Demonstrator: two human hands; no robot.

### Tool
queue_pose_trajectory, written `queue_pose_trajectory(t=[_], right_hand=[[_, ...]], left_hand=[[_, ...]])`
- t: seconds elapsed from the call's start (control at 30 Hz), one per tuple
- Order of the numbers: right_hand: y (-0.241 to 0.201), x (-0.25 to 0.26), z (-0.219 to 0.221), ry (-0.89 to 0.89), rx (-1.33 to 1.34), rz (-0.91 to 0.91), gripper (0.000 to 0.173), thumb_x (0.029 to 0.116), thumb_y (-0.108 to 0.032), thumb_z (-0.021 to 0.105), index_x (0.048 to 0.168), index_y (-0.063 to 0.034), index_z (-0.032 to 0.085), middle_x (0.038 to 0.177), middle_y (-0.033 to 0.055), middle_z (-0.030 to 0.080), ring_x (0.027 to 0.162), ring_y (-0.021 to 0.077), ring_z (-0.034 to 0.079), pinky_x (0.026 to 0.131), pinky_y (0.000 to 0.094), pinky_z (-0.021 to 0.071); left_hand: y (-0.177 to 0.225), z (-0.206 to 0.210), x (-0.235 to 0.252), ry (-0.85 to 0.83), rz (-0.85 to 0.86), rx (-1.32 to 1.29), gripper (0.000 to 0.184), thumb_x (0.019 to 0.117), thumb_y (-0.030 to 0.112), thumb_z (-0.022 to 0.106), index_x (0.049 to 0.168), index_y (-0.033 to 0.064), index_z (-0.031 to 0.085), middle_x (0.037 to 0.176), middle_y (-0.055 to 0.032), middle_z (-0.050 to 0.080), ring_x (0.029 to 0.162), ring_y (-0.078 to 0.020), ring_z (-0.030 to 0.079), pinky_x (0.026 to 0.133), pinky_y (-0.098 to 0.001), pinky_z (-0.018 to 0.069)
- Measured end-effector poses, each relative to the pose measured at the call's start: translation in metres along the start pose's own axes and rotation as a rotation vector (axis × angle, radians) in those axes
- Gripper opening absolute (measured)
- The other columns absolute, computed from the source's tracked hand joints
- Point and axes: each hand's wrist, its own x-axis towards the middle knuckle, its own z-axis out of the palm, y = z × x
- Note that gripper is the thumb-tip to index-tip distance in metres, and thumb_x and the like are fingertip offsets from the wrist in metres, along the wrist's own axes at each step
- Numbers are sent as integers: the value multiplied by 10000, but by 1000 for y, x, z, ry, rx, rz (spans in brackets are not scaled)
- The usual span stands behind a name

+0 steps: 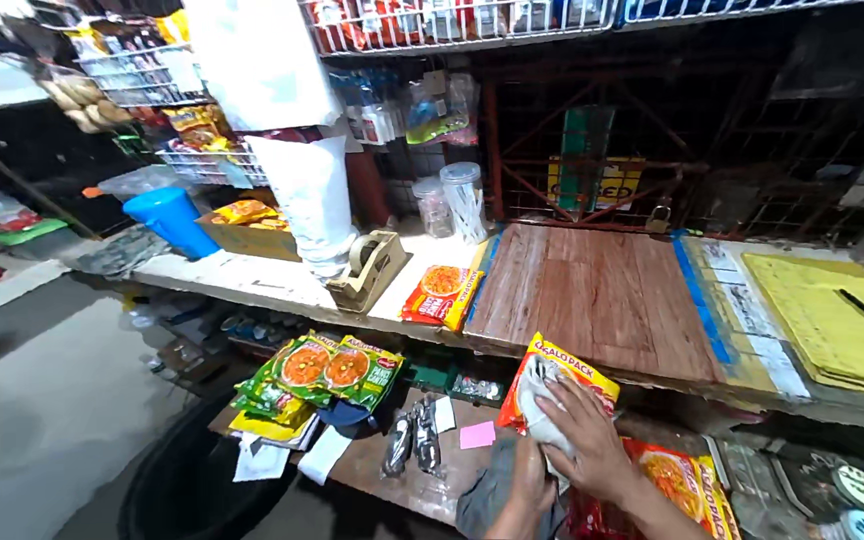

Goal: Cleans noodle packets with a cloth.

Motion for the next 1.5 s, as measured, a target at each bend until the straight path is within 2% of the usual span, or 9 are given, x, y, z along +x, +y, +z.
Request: queue_pose_trajectory(t=[0.17, 0.33, 0.5, 0.67, 0.83, 1.0, 1.13, 1.4, 1.5], right_hand=[[46, -14, -26, 165, -12, 254, 440, 939, -357, 590, 1224, -52, 729, 1269, 227, 675, 1168, 351, 664, 982, 470, 548], [92, -44, -87, 247, -129, 533, 456, 934, -247, 600, 1245, 78, 673, 1247, 284, 665, 1148, 416, 662, 982, 546, 534], [86, -87, -149, 467, -45, 808, 473, 963, -195, 557, 1266, 166, 596, 1236, 314, 646, 1142, 269, 659, 1022, 379, 507], [77, -118, -183, 665, 81, 1049, 422, 1028, -163, 459, 1288, 162, 529, 1126, 181, 642, 973, -23, 615, 913, 160, 500], [73, -132, -189, 781, 141, 1162, 418, 1061, -155, 432, 1341, 149, 493, 1163, 160, 621, 979, -48, 598, 916, 133, 482], [71, -138, -185, 788, 147, 1145, 421, 1040, -178, 456, 1305, 142, 526, 1090, 113, 645, 923, -59, 614, 875, 134, 505], [64, -132, -183, 865, 284, 1194, 420, 1065, -188, 407, 1352, 110, 476, 1089, 32, 630, 916, -77, 622, 863, 131, 524], [57, -110, -168, 876, 447, 1188, 372, 1082, -160, 353, 1358, 81, 416, 1020, -64, 599, 881, -108, 606, 845, 125, 530], [55, -95, -161, 864, 517, 1143, 312, 1072, -146, 359, 1293, 48, 463, 956, -124, 635, 857, -120, 627, 837, 118, 546]], left_hand=[[-17, -2, 10, -145, -66, 95, 303, 1059, 148, 445, 1326, 6, 446, 1031, -81, 711, 939, -163, 717, 860, -370, 605], [-15, 0, 13, -175, -123, 114, 275, 1085, 151, 382, 1326, 35, 446, 1026, -76, 731, 931, -173, 734, 839, -366, 618], [-7, -32, 30, -184, -149, 381, 224, 1040, 92, 445, 1245, 24, 502, 911, -23, 725, 808, -98, 718, 747, -286, 612], [-33, -44, 37, -174, -290, 564, 362, 1084, 157, 459, 1405, -7, 422, 1032, -109, 700, 869, -142, 715, 785, -326, 613], [-82, 7, 30, -284, -492, 654, 476, 1103, 269, 444, 1494, 13, 356, 1147, -182, 668, 966, -207, 697, 863, -395, 591], [-142, 21, 36, -445, -462, 816, 668, 1066, 286, 533, 1571, -31, 231, 1448, -300, 488, 1292, -336, 557, 1089, -475, 464], [-135, 30, 31, -447, -511, 835, 757, 1054, 265, 560, 1605, -10, 120, 1536, -305, 390, 1380, -356, 479, 1138, -480, 411], [-79, 8, 37, -673, -393, 1068, 610, 1033, 274, 588, 1536, -9, 391, 1518, -260, 459, 1383, -360, 489, 1158, -504, 389], [-32, -5, 48, -657, -25, 1057, 450, 997, 191, 635, 1394, -11, 567, 1337, -207, 620, 1163, -270, 647, 1020, -439, 522]])
